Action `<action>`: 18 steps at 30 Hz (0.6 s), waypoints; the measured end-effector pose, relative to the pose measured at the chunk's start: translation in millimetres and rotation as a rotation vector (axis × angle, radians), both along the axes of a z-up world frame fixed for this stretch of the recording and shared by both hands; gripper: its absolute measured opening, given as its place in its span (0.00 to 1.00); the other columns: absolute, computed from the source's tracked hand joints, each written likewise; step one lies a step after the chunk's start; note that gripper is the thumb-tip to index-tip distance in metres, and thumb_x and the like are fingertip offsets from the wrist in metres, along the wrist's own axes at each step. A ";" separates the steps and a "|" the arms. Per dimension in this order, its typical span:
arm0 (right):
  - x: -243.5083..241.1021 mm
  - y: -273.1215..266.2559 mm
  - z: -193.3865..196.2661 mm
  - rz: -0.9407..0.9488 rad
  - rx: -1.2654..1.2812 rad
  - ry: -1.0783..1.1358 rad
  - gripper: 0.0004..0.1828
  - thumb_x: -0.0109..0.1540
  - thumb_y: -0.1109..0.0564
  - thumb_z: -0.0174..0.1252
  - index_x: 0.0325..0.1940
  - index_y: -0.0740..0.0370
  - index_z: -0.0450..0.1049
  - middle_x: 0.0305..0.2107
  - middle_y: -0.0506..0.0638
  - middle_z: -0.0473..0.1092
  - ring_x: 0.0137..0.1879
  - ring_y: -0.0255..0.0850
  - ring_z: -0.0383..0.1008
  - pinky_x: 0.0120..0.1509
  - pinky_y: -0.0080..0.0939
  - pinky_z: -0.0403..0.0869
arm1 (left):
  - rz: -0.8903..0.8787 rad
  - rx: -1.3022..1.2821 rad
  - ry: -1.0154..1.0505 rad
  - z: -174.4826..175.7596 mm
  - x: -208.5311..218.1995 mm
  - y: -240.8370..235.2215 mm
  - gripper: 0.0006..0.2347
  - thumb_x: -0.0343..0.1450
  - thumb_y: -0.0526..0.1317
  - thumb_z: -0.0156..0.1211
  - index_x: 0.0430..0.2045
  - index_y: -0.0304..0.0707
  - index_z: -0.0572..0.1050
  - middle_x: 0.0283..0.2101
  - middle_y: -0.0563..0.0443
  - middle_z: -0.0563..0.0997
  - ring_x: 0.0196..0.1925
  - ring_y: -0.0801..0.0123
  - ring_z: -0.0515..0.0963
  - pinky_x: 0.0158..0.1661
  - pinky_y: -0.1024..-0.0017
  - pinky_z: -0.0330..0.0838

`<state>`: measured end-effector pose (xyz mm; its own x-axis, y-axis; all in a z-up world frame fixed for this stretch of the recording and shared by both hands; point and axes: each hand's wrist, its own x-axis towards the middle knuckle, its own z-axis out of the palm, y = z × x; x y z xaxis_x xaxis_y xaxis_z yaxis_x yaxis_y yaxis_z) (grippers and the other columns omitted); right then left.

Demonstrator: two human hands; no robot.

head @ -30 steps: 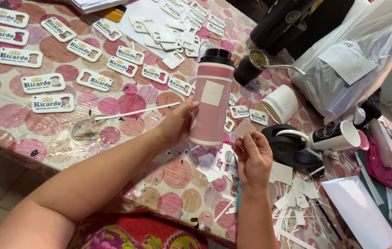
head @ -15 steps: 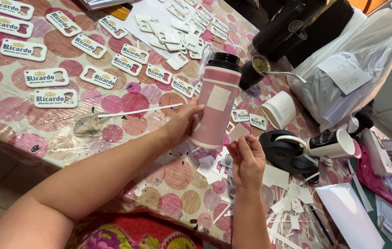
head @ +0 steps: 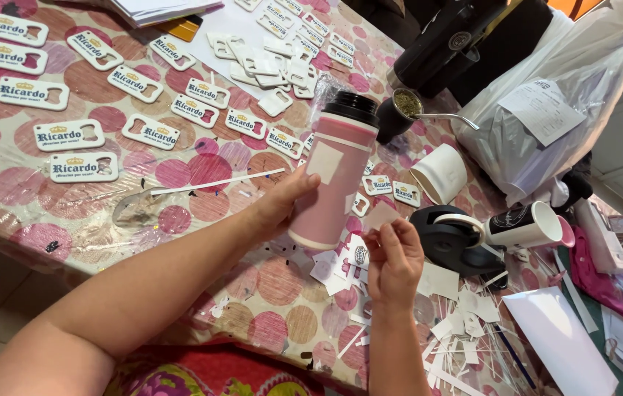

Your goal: Cutting paper labels with scissors and applying them to a pink thermos

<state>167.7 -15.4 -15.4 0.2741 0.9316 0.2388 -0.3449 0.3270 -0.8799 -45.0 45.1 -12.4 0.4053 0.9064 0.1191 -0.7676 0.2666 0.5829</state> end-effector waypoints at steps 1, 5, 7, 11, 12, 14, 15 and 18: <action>3.1 2.1 -1.1 -0.004 0.003 0.006 0.07 0.66 0.66 0.57 0.49 0.68 0.75 0.29 0.55 0.72 0.35 0.44 0.78 0.49 0.50 0.83 | -0.004 0.003 0.006 -4.8 0.0 0.9 0.29 0.68 0.48 0.61 0.66 0.50 0.61 0.52 0.34 0.78 0.51 0.51 0.81 0.49 0.49 0.77; 9.4 4.0 -0.1 -0.021 0.005 0.071 0.07 0.67 0.65 0.55 0.49 0.65 0.74 0.29 0.51 0.71 0.35 0.42 0.76 0.49 0.49 0.82 | -0.045 -0.149 -0.062 -20.4 -2.2 2.5 0.27 0.67 0.53 0.62 0.61 0.47 0.67 0.51 0.36 0.80 0.48 0.50 0.82 0.50 0.47 0.76; 9.3 2.7 0.3 -0.032 -0.007 0.082 0.06 0.68 0.65 0.55 0.49 0.64 0.74 0.29 0.50 0.70 0.35 0.41 0.76 0.50 0.48 0.81 | -0.081 -0.251 -0.102 -3.0 -9.5 -6.0 0.26 0.65 0.55 0.64 0.55 0.44 0.74 0.48 0.39 0.82 0.45 0.49 0.84 0.50 0.47 0.77; 10.4 1.4 -7.6 0.000 0.008 0.128 0.06 0.68 0.64 0.55 0.48 0.62 0.75 0.28 0.50 0.72 0.36 0.40 0.77 0.50 0.48 0.81 | -0.161 -0.271 -0.356 29.2 -24.4 -17.8 0.25 0.64 0.55 0.64 0.45 0.32 0.77 0.41 0.31 0.83 0.43 0.40 0.83 0.48 0.39 0.76; 10.6 1.4 -10.4 0.011 0.008 0.142 0.06 0.68 0.64 0.56 0.48 0.62 0.75 0.29 0.50 0.72 0.36 0.40 0.77 0.50 0.48 0.81 | -0.215 -0.259 -0.418 24.6 -26.7 -15.3 0.29 0.61 0.59 0.65 0.46 0.32 0.78 0.42 0.28 0.82 0.44 0.35 0.83 0.47 0.33 0.75; 7.1 -0.8 -7.7 0.011 0.005 0.152 0.06 0.67 0.65 0.56 0.47 0.62 0.75 0.28 0.49 0.72 0.35 0.40 0.77 0.50 0.48 0.81 | -0.177 -0.254 -0.417 18.7 -28.7 -8.7 0.27 0.62 0.56 0.65 0.46 0.33 0.78 0.43 0.30 0.83 0.44 0.35 0.82 0.49 0.35 0.74; 5.5 -1.9 -6.5 0.016 -0.003 0.146 0.06 0.67 0.65 0.56 0.47 0.62 0.75 0.28 0.49 0.73 0.35 0.41 0.78 0.50 0.48 0.81 | -0.134 -0.251 -0.432 15.3 -29.8 -5.7 0.25 0.62 0.53 0.64 0.46 0.33 0.79 0.43 0.31 0.83 0.45 0.36 0.82 0.50 0.36 0.73; 4.0 -2.3 -7.1 0.028 -0.012 0.140 0.06 0.67 0.65 0.56 0.48 0.63 0.74 0.28 0.50 0.72 0.35 0.41 0.77 0.50 0.48 0.81 | -0.199 -0.196 -0.437 20.4 -34.1 -6.3 0.26 0.63 0.56 0.60 0.45 0.31 0.78 0.44 0.27 0.82 0.42 0.32 0.82 0.46 0.40 0.78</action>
<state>171.8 -17.7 -22.5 0.2775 0.9419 0.1890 -0.4732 0.3052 -0.8264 -79.1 38.8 8.1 0.5226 0.8390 0.1513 -0.8514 0.5044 0.1436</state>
